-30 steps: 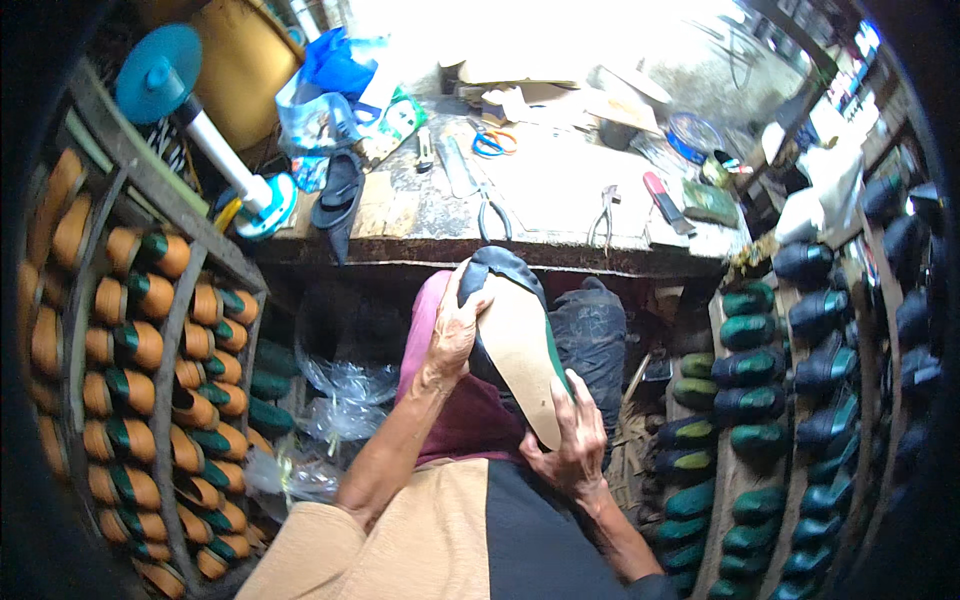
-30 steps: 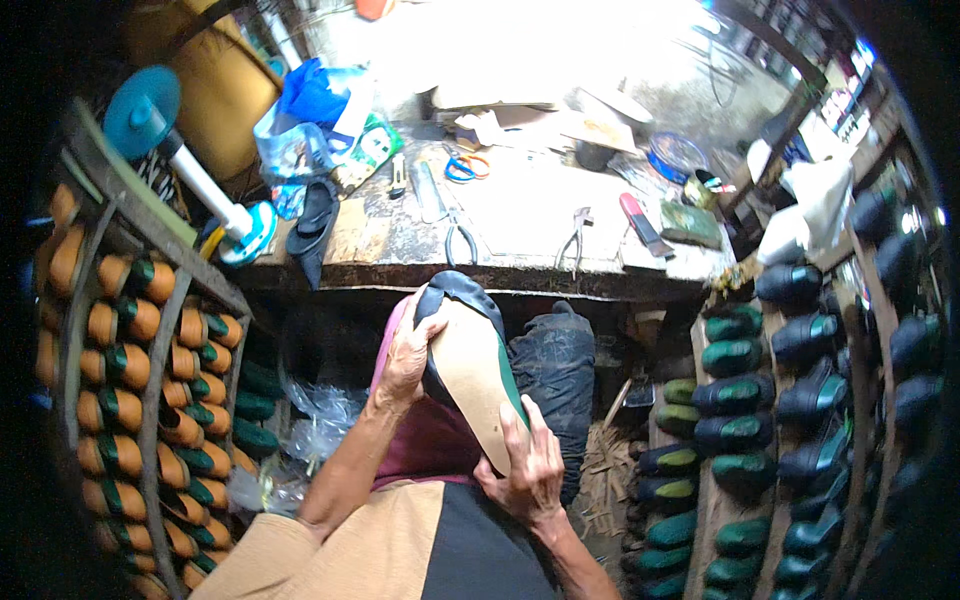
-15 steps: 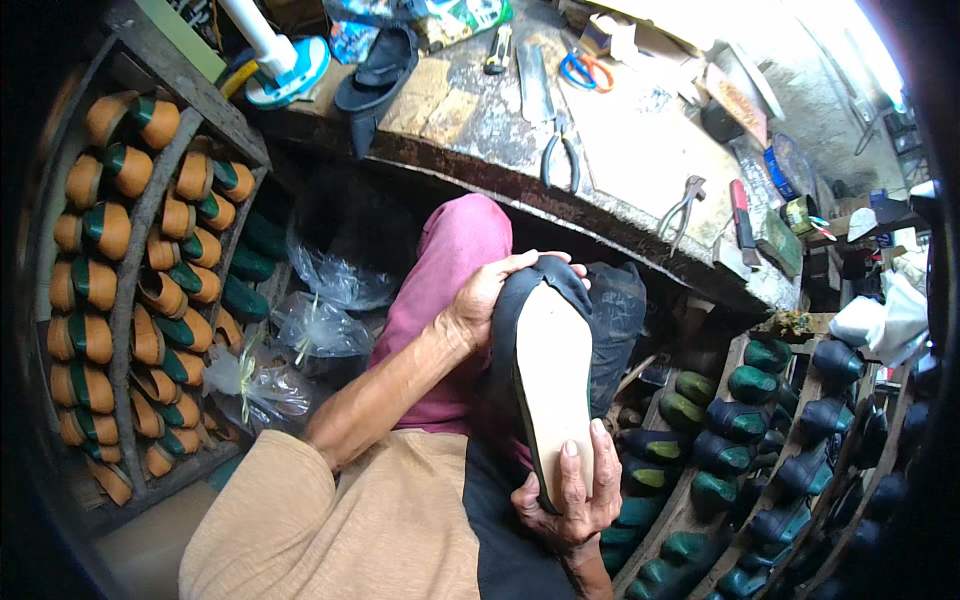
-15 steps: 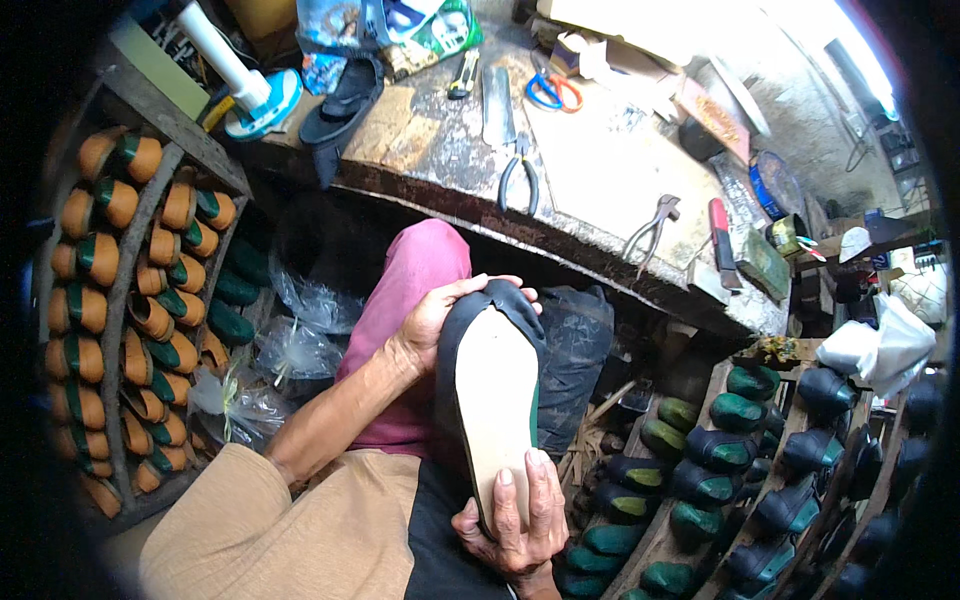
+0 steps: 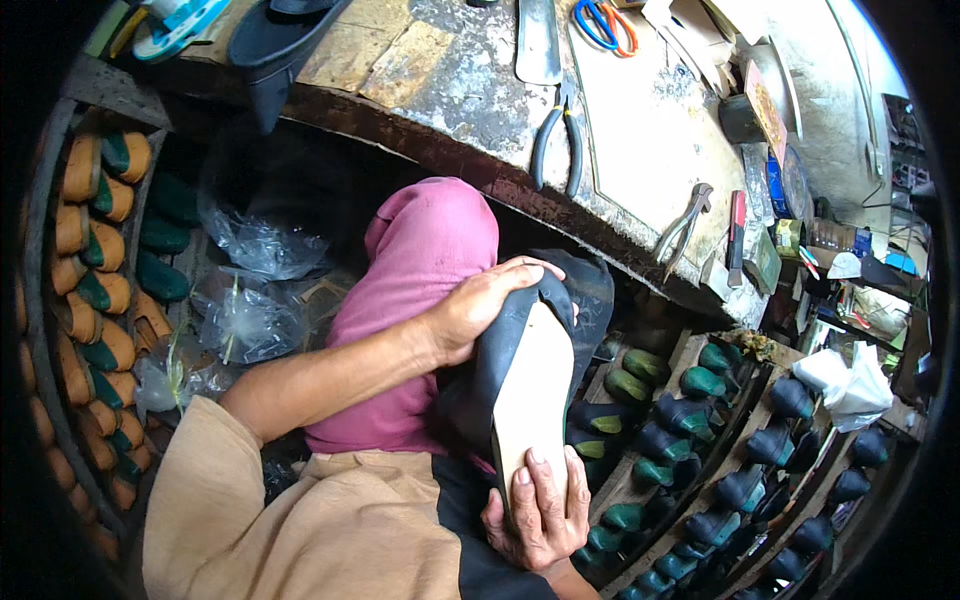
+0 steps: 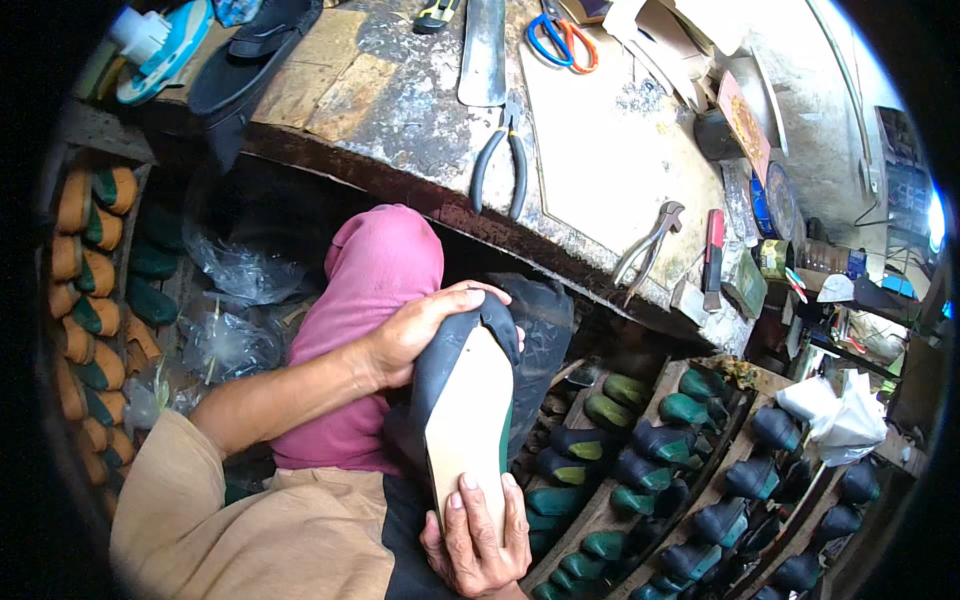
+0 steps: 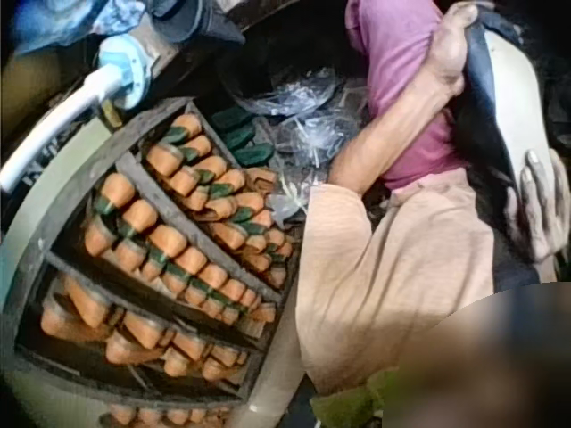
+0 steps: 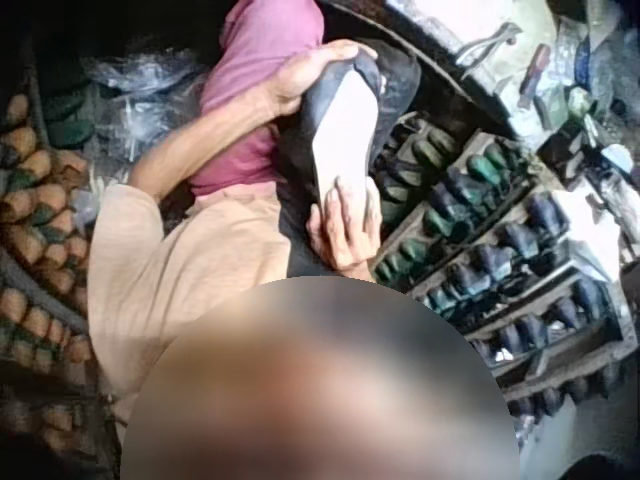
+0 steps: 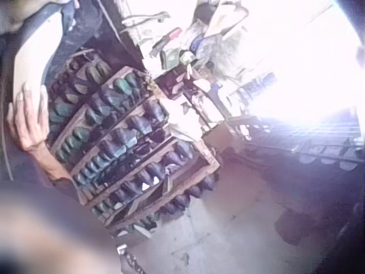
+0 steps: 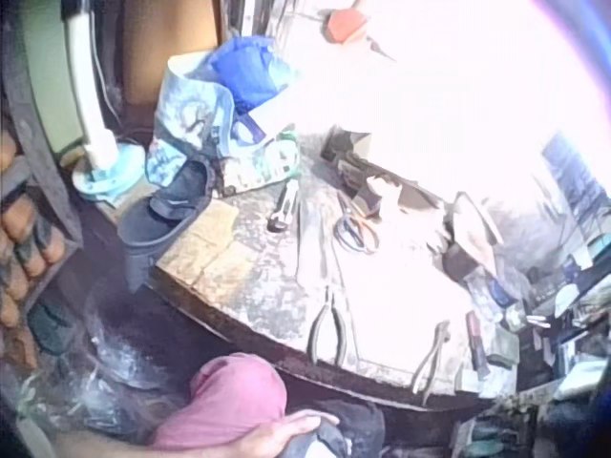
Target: The person repairs a black slip-on shoe by trimming excess material, inserting a green insole, and hammering the edges to secure it. They repeatedly check the fit and adjust the shoe throughout the process.
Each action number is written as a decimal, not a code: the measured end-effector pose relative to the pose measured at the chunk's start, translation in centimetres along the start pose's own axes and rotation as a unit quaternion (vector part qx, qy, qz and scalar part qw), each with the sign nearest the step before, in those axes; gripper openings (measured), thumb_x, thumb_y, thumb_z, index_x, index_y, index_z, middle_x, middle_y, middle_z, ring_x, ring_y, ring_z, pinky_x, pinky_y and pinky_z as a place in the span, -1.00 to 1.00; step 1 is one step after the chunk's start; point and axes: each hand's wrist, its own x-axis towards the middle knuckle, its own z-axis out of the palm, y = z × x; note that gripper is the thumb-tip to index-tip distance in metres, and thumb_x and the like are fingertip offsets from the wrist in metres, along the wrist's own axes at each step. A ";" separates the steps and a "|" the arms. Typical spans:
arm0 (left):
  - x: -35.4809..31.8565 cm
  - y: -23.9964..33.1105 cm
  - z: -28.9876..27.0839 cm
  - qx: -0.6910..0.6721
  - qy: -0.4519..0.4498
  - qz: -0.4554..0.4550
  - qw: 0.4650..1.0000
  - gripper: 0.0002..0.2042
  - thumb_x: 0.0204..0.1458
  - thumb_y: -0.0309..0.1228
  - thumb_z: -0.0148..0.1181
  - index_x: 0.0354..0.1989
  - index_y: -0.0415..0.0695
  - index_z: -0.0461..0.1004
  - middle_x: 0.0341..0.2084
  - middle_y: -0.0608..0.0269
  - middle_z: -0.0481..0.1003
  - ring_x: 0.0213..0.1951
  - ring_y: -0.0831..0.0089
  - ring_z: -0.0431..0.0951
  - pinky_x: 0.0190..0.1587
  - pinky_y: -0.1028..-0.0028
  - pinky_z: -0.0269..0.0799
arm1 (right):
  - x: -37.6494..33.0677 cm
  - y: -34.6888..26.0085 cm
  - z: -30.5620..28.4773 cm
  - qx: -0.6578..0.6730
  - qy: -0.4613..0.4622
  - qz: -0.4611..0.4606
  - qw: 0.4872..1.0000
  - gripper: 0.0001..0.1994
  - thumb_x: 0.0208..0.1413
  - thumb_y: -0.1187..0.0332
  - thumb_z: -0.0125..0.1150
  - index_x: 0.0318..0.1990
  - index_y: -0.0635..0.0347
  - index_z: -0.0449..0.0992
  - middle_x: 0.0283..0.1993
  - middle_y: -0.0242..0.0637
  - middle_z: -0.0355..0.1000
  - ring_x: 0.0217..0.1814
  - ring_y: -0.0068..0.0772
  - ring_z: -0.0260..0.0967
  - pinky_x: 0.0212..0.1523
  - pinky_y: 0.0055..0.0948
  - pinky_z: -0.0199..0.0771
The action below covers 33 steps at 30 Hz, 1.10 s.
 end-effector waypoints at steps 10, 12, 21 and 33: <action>0.3 1.6 0.9 -0.161 -0.051 0.041 0.985 -0.57 0.43 -0.31 0.10 0.41 -0.13 0.38 0.13 -0.07 0.64 0.13 0.17 0.71 0.23 0.24 0.68 | 1.9 0.2 1.5 0.013 0.014 0.023 1.000 -0.49 0.08 0.32 0.49 0.20 0.32 0.67 0.22 0.16 0.64 0.29 0.57 0.56 0.32 0.38 0.60; 0.3 1.9 1.3 -0.137 -0.053 0.059 0.987 -0.55 0.41 -0.32 0.13 0.42 -0.13 0.36 0.15 -0.15 0.61 0.15 0.10 0.69 0.25 0.20 0.68 | 1.5 -0.4 2.6 -0.004 0.040 0.034 0.999 -0.56 0.04 0.34 0.57 0.08 0.32 0.70 0.18 0.08 0.67 0.23 0.41 0.61 0.28 0.28 0.69; -1.1 0.2 1.8 0.018 -0.122 0.009 0.992 -0.51 0.39 -0.41 0.16 0.46 -0.18 0.31 0.15 -0.33 0.59 0.23 -0.19 0.67 0.28 -0.11 0.67 | -4.0 0.6 6.6 0.276 0.171 0.052 0.944 -0.42 0.25 0.20 0.52 0.30 0.36 0.50 0.29 0.22 0.53 0.20 0.23 0.59 0.17 -0.03 0.67; -2.1 -1.9 6.4 0.061 -0.185 -0.028 0.980 -0.49 0.57 0.06 -0.04 0.36 -0.12 0.37 0.12 -0.29 0.61 0.22 -0.19 0.65 0.32 -0.11 0.60 | -2.1 11.2 7.3 0.200 0.156 0.005 0.967 -0.74 0.47 0.31 0.28 -0.04 0.34 0.39 -0.27 -0.02 0.39 -0.38 0.16 0.49 -0.38 -0.05 0.47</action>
